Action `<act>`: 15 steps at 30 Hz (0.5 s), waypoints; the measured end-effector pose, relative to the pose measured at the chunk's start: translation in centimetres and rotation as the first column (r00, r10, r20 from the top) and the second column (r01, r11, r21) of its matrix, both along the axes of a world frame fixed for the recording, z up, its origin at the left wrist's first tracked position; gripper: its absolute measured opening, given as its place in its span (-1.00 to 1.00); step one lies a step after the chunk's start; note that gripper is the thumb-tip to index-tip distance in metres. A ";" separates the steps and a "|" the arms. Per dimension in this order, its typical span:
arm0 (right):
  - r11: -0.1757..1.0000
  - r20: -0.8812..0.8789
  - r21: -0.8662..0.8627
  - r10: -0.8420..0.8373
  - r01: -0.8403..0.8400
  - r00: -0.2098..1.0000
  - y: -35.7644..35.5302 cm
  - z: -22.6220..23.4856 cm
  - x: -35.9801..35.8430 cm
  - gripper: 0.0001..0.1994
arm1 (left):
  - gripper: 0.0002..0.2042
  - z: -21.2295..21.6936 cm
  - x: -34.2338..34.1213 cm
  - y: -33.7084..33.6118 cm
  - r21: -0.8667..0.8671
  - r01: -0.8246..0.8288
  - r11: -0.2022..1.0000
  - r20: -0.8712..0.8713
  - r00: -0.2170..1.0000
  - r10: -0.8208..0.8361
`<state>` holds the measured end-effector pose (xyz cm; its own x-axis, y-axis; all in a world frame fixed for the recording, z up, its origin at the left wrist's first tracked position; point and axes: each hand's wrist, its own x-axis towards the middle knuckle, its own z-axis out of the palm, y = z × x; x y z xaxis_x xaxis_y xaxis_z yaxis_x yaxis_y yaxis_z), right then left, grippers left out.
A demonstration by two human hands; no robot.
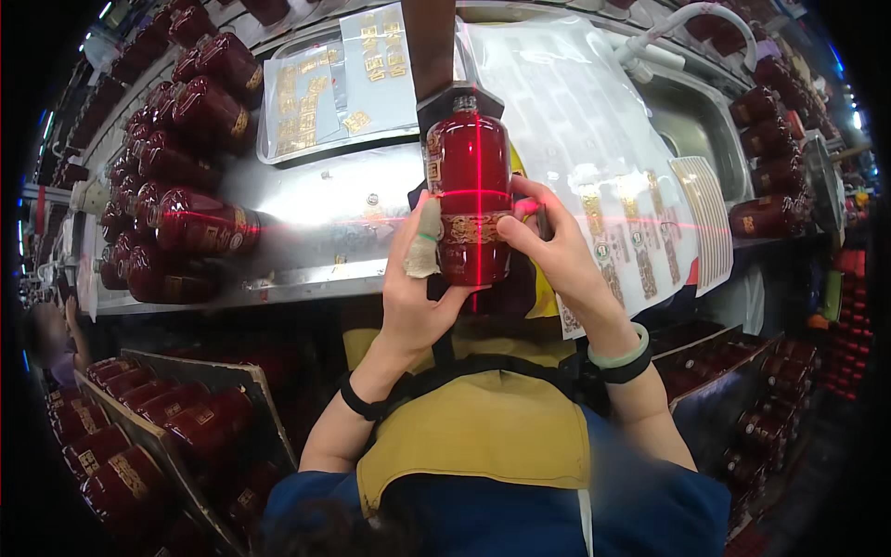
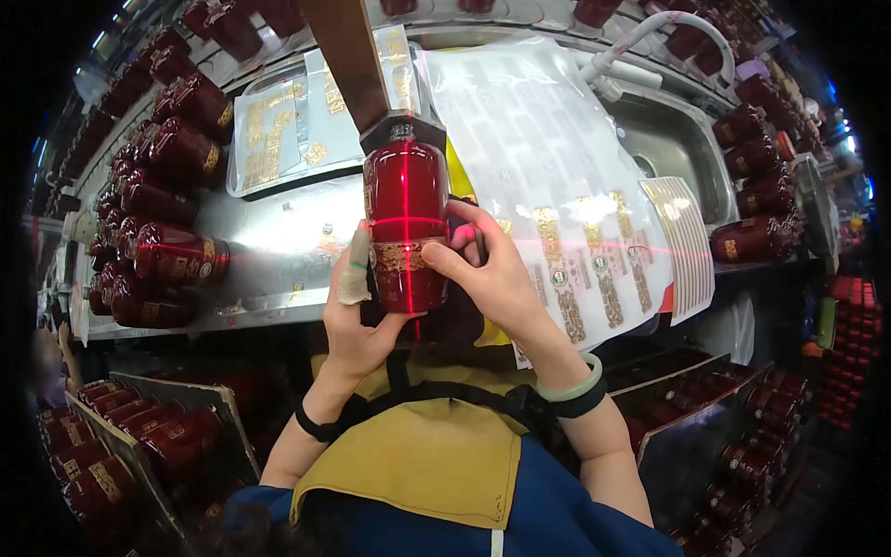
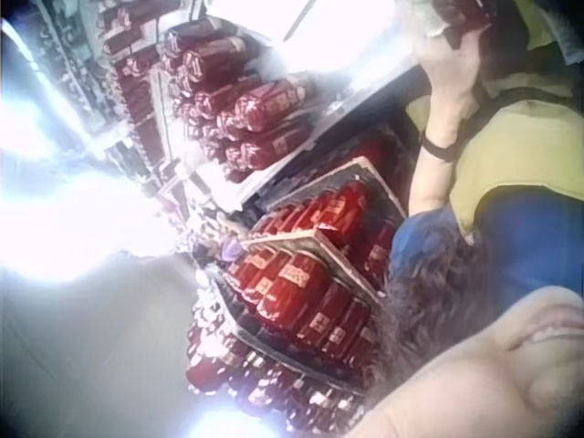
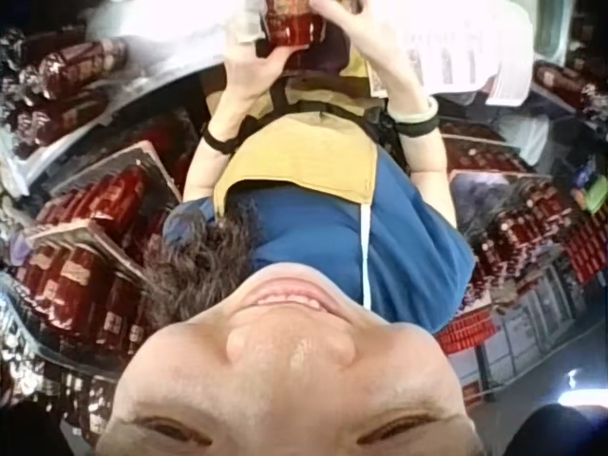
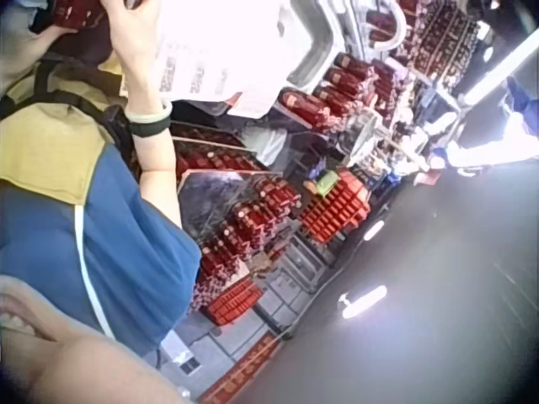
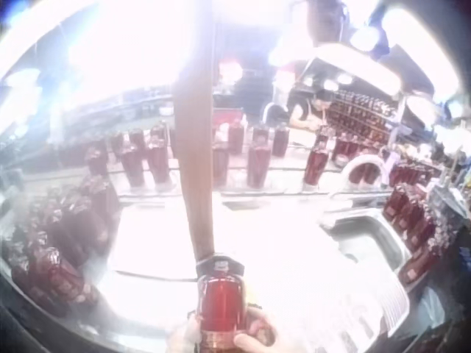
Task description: Applying decorative labels and stickers to red bottles on a production line.
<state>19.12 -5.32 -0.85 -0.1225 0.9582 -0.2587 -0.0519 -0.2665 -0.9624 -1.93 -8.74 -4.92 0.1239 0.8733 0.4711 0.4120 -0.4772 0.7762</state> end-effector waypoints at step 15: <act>0.999 -0.011 -0.044 0.002 -0.003 1.000 0.1 -0.2 -0.6 -0.21 | -0.18 1.3 0.4 0.9 -0.274 0.201 0.940 0.431 0.900 -0.066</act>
<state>18.50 -5.25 -1.04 -0.1279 0.9456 -0.2992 -0.0616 -0.3087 -0.9492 -1.57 -7.85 -3.65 0.1043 0.9701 0.2190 -0.0259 -0.2175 0.9757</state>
